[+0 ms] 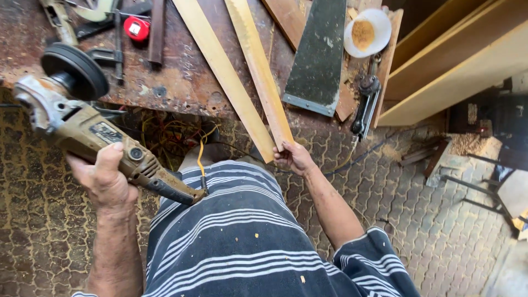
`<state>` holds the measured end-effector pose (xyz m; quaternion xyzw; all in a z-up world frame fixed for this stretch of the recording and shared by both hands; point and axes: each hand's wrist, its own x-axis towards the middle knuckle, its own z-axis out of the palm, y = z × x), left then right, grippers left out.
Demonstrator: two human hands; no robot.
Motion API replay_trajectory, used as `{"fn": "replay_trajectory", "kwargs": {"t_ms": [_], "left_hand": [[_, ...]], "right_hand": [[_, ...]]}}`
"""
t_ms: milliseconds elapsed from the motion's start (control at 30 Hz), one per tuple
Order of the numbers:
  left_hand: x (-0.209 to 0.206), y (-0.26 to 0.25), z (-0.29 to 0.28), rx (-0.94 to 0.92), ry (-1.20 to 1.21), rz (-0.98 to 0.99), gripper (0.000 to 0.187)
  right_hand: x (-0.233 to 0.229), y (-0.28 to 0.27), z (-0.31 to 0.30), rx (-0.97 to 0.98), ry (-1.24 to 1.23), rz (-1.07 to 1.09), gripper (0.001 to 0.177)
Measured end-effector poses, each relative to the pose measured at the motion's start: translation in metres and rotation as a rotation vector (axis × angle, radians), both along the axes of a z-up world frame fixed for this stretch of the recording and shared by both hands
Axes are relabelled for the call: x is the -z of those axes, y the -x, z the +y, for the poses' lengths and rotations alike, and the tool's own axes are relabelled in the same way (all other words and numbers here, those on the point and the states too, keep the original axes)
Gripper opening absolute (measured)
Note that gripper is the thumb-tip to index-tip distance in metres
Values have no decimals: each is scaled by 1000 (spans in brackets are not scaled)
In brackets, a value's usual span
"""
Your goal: The person sands the edges of long wooden strips with an angle grinder at a cluttered workbench, repositioning the strips to sand different sections. They then align the strips together on the bench and drive nails along them using a nail gun.
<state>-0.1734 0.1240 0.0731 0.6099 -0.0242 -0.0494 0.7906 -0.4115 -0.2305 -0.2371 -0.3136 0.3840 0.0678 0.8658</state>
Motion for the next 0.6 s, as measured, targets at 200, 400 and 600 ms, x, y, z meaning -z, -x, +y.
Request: {"fn": "replay_trajectory", "kwargs": {"t_ms": [200, 400, 600], "left_hand": [[14, 4, 9, 0, -15, 17, 72], [15, 2, 7, 27, -38, -22, 74], [4, 2, -11, 53, -35, 1, 71]], "right_hand": [[-3, 0, -6, -61, 32, 7, 25], [-3, 2, -1, -114, 291, 66, 28], [-40, 2, 21, -282, 1574, 242, 54]]}}
